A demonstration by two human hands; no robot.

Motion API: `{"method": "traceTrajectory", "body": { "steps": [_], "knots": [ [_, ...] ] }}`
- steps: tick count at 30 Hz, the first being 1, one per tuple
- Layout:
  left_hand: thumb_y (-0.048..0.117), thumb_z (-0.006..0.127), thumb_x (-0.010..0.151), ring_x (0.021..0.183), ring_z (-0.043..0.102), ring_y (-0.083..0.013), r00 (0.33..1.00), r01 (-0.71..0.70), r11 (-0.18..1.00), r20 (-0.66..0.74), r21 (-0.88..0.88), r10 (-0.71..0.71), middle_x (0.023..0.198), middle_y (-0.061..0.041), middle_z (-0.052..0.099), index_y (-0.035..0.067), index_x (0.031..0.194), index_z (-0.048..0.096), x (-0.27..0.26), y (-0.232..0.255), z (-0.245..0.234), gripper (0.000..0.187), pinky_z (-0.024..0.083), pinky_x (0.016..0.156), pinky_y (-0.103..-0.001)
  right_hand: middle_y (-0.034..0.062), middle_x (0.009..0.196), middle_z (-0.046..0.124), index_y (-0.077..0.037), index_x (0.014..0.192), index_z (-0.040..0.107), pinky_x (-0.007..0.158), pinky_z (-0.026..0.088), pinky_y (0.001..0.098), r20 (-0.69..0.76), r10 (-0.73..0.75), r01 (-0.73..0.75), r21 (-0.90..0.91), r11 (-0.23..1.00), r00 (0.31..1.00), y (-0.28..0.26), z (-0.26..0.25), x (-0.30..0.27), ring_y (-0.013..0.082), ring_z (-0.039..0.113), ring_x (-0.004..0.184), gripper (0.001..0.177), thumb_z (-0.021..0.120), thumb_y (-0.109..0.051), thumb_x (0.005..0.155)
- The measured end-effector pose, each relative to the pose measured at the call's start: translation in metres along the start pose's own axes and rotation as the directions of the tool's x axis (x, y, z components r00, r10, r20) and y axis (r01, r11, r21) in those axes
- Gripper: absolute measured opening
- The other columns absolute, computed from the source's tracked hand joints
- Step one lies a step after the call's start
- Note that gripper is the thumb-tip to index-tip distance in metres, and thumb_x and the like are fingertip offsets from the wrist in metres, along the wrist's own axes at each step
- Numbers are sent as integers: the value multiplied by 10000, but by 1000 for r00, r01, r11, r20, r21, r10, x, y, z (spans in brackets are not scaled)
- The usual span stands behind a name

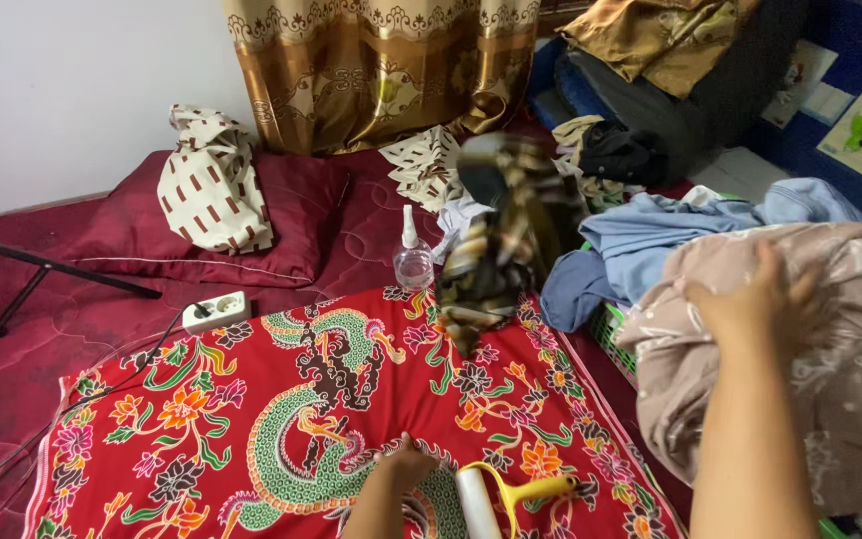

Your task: The person uses a lint roller to remove lint from a beige tank top and a patterned brown top laid on a red patterned cloth. The person smooths each garment, rolls the lint roller over the surface, and then sets the garment aside.

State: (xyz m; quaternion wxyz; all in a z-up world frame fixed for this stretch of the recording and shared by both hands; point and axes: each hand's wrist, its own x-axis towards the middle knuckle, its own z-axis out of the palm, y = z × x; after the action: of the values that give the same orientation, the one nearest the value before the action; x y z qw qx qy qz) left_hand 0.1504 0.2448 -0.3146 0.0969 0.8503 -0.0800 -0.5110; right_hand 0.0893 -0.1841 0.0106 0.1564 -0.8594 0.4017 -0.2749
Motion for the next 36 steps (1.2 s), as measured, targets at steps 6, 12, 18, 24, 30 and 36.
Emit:
{"method": "traceTrajectory", "body": {
  "steps": [6,12,18,24,30,36],
  "knots": [
    [460,635,933,1375,523,-351,957,-100,886,-287,-452,-39,1705,-187,-33,295,1597,348,2,-24,32,743,314,1197,-492,168,987,740,-40,1125,743,842,504,431,-60,-5,25,328,944,998,65,-10,-6,303,664,921,350,732,-380,1041],
    [408,783,808,1202,699,-321,635,-529,713,-772,-460,-26,1396,-269,624,-19,1454,488,-89,62,21,829,534,1032,-392,51,942,728,1,1135,732,752,488,297,59,-138,46,757,652,989,-8,-86,-55,126,611,830,288,720,-248,991],
    [112,559,1180,1344,568,-270,-186,-868,-495,-904,-31,384,1385,-186,549,-43,1494,533,-246,244,-27,351,488,1161,-365,85,976,781,-25,1089,756,857,540,322,174,-720,271,847,457,671,-120,-164,-161,153,687,907,285,741,-262,931],
    [46,579,935,1091,619,-166,294,-786,-442,-891,-432,346,1252,-55,611,56,1367,519,-333,184,-65,437,569,901,-304,281,1306,617,25,1404,563,1031,416,449,-183,-876,777,564,279,447,-114,-190,-171,409,545,1213,993,935,-331,555],
    [129,695,907,1079,637,-169,303,-925,-163,-924,-344,231,1224,-92,686,1,1264,671,-400,83,-80,380,543,895,-281,152,971,781,-92,1256,692,784,557,354,532,-602,204,625,754,595,-113,-131,-196,241,740,873,415,732,-230,867],
    [170,772,849,826,658,-174,346,-907,138,-892,-397,-290,1021,-82,702,17,1198,645,-458,-48,-106,402,539,661,-339,108,892,752,-32,1113,664,678,555,311,284,-421,44,784,619,861,-122,-97,-215,164,700,763,195,614,-187,1005]
  ]
}}
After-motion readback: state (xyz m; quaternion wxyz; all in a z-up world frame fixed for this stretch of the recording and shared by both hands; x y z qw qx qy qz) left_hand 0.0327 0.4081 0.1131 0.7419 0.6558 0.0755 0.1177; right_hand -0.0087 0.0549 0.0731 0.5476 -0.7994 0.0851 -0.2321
